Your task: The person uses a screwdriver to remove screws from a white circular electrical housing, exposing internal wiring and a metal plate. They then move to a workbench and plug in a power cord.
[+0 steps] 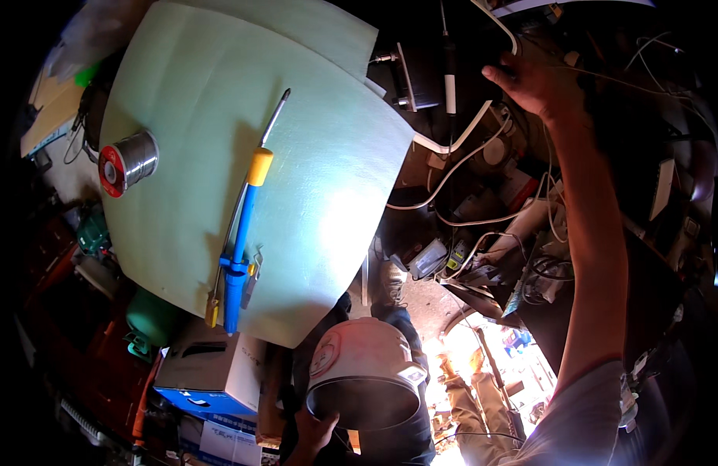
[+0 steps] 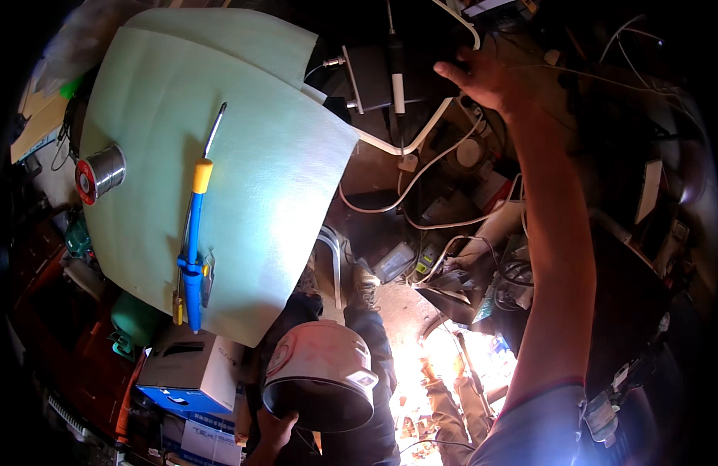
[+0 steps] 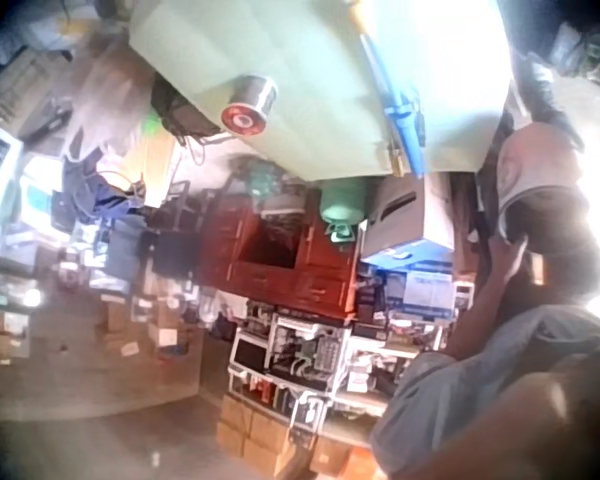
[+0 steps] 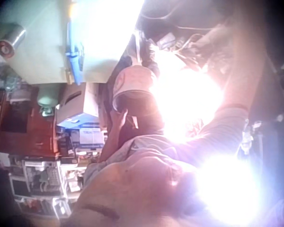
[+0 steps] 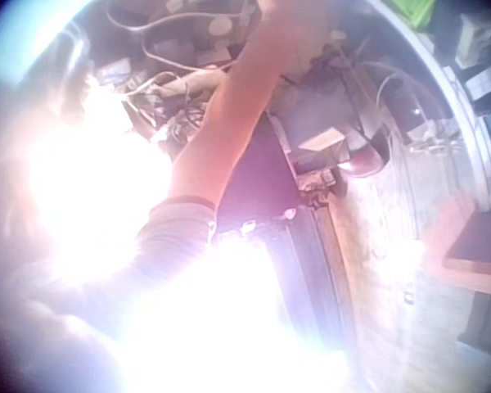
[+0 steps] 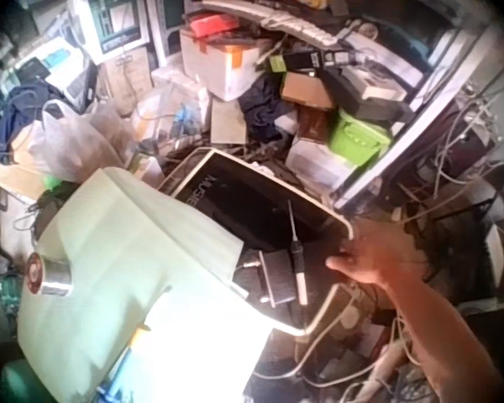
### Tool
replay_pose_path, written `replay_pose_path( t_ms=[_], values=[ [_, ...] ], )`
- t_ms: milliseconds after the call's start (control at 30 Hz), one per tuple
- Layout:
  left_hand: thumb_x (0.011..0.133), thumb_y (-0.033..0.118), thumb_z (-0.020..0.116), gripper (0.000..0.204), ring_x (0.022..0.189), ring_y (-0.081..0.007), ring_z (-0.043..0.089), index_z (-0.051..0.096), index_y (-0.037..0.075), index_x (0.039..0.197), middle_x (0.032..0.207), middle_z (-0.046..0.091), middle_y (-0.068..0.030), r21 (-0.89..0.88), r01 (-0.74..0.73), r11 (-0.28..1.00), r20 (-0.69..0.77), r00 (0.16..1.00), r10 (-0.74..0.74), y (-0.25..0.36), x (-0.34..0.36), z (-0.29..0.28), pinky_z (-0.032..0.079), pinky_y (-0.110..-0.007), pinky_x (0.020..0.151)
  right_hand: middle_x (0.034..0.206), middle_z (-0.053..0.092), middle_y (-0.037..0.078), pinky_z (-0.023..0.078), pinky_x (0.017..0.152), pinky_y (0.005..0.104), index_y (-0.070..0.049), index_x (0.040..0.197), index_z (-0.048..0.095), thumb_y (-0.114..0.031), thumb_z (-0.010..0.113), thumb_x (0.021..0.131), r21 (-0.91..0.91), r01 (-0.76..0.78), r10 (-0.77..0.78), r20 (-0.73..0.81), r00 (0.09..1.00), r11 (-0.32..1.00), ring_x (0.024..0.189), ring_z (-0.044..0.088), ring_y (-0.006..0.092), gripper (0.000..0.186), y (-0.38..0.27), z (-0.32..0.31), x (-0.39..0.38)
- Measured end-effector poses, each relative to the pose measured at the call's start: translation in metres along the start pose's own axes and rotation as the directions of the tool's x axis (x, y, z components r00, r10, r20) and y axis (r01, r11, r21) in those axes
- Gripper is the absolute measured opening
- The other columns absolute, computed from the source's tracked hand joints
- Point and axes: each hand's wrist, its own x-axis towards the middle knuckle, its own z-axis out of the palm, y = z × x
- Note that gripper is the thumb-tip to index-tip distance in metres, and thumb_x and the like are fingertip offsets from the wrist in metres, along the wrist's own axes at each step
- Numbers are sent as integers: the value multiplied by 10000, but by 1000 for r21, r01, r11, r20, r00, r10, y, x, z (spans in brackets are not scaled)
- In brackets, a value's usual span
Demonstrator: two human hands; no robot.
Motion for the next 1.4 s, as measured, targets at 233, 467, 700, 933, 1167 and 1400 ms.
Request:
replay_pose_path(
  t_ms=[233, 467, 700, 933, 1167, 1400],
  values=[
    [733, 61, 761, 461, 961, -196, 709, 641, -30, 1169, 1029, 740, -138, 33, 31, 999, -45, 999, -29, 2, -4, 14, 555, -349, 880, 1114, 684, 172, 524, 898, 382, -9, 1263, 597, -500, 788, 808, 461, 167, -120, -129, 984, 871, 1024, 664, 307, 696, -16, 26, -42],
    [731, 25, 739, 477, 977, -189, 692, 629, -29, 1191, 1064, 721, -116, -33, 11, 999, -47, 999, -13, 2, -4, 21, 544, -342, 896, 1094, 618, 188, 523, 854, 423, 34, 1225, 547, -323, 881, 721, 120, 418, -390, -199, 899, 901, 1007, 631, 357, 702, 5, 39, -57],
    [753, 11, 720, 424, 953, -167, 675, 633, -40, 1164, 1052, 712, -93, -107, -30, 994, -62, 998, 24, 24, -7, 29, 543, -338, 877, 972, 626, 123, 553, 662, 407, -18, 1045, 552, -554, 714, 816, -337, 428, -516, -236, 824, 838, 854, 676, 302, 605, 11, 70, -66],
    [729, 21, 709, 524, 1004, -202, 646, 585, -60, 1232, 1127, 674, -115, -30, 140, 990, -52, 989, -142, 17, -14, 27, 513, -354, 932, 777, 634, 80, 537, 535, 367, -56, 948, 532, -606, 677, 821, -420, 398, -569, -455, 685, 815, 650, 672, 267, 582, 7, 87, -60],
    [732, 30, 711, 482, 970, -197, 651, 605, -65, 1192, 1091, 685, -111, 33, 112, 993, -61, 992, -110, 19, -14, 31, 523, -353, 901, 805, 651, 150, 535, 533, 431, -44, 1057, 510, -601, 624, 877, -294, 345, -444, -408, 798, 891, 668, 656, 375, 596, -2, 95, -65],
    [749, 47, 712, 452, 947, -184, 656, 619, -66, 1178, 1078, 693, -106, -16, -4, 1000, -34, 999, 4, 9, -12, 31, 531, -344, 876, 754, 652, 155, 538, 528, 430, -31, 1062, 512, -626, 622, 862, -350, 315, -436, -355, 827, 882, 642, 663, 369, 638, -1, 91, -61]
  ],
)
